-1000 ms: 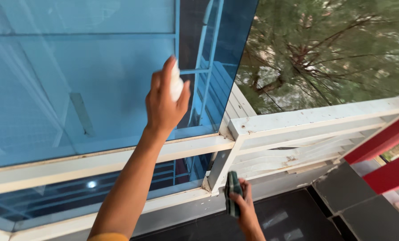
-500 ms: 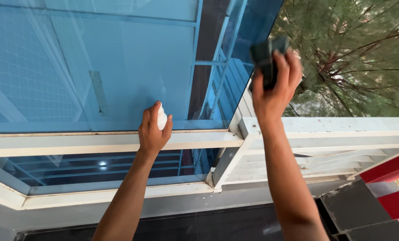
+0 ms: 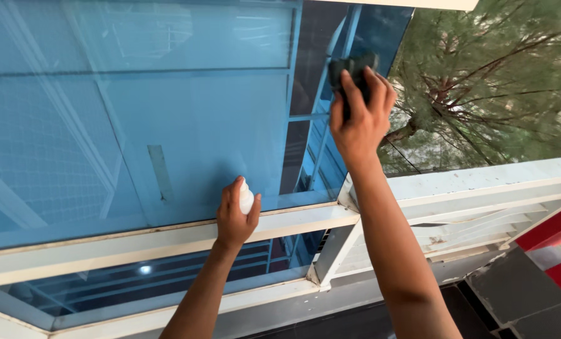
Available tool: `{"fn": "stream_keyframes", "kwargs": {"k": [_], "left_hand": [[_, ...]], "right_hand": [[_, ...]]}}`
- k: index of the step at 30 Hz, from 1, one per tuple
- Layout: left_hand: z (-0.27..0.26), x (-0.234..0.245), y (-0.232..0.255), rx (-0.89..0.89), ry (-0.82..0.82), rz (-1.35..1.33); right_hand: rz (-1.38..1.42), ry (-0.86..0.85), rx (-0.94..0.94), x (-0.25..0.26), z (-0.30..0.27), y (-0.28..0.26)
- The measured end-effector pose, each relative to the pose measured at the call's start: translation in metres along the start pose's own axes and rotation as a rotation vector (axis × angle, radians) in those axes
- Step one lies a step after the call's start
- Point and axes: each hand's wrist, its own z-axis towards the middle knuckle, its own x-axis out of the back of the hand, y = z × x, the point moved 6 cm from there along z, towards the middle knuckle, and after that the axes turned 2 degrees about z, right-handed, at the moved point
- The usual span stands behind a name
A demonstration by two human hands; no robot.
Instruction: The person sprays a liquid onto a glass window and wipes it with a cloth using circular motions.
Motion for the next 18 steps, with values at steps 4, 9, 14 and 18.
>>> {"fn": "stream_keyframes", "kwargs": {"k": [4, 9, 14, 18], "left_hand": [[0.001, -0.001, -0.003, 0.018, -0.037, -0.04], [0.004, 0.0, -0.003, 0.023, -0.03, -0.024], [0.002, 0.001, -0.003, 0.038, -0.039, -0.045], [0.002, -0.001, -0.007, 0.04, -0.049, -0.074]], "right_hand": [[-0.064, 0.065, -0.08, -0.002, -0.004, 0.021], [-0.086, 0.156, -0.138, -0.016, 0.024, 0.037], [-0.075, 0.089, 0.019, -0.013, -0.003, 0.007], [-0.074, 0.063, -0.055, -0.006, -0.025, 0.02]]}}
